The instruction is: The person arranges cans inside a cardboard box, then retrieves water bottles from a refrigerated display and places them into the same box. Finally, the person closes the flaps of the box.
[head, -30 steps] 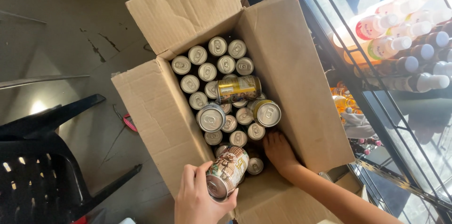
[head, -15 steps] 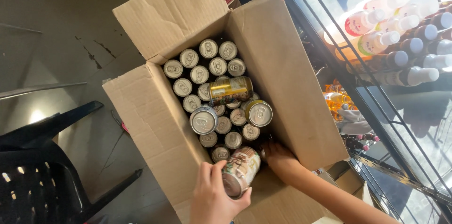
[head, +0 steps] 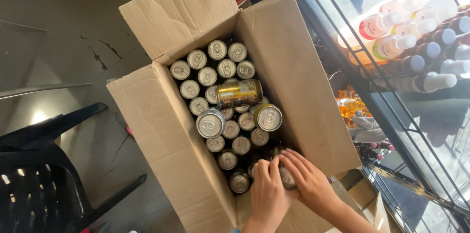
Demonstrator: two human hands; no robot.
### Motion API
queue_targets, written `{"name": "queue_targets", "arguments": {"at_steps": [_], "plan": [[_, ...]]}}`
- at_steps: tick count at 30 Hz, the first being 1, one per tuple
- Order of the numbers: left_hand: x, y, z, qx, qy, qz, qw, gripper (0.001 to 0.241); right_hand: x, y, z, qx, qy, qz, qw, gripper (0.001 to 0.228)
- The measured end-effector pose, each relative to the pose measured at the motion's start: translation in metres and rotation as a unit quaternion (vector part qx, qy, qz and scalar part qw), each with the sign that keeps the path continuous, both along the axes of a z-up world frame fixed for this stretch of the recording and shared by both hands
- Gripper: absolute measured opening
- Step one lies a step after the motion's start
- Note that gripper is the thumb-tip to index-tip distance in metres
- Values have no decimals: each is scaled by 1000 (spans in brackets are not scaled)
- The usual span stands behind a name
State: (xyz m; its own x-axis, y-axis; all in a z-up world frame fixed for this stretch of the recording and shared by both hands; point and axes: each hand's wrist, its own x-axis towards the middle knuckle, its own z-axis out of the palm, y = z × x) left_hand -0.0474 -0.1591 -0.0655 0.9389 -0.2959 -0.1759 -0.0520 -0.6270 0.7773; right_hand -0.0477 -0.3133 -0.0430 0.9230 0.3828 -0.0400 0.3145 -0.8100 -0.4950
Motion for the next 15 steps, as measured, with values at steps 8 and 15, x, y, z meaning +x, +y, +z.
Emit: {"name": "queue_targets", "arguments": {"at_steps": [8, 15], "plan": [[32, 29, -28, -61, 45, -18, 997, 82, 9, -6, -28, -110, -3, 14, 994, 88], [21, 8, -140, 346, -91, -221, 907, 83, 11, 8, -14, -220, 9, 14, 975, 84]]}}
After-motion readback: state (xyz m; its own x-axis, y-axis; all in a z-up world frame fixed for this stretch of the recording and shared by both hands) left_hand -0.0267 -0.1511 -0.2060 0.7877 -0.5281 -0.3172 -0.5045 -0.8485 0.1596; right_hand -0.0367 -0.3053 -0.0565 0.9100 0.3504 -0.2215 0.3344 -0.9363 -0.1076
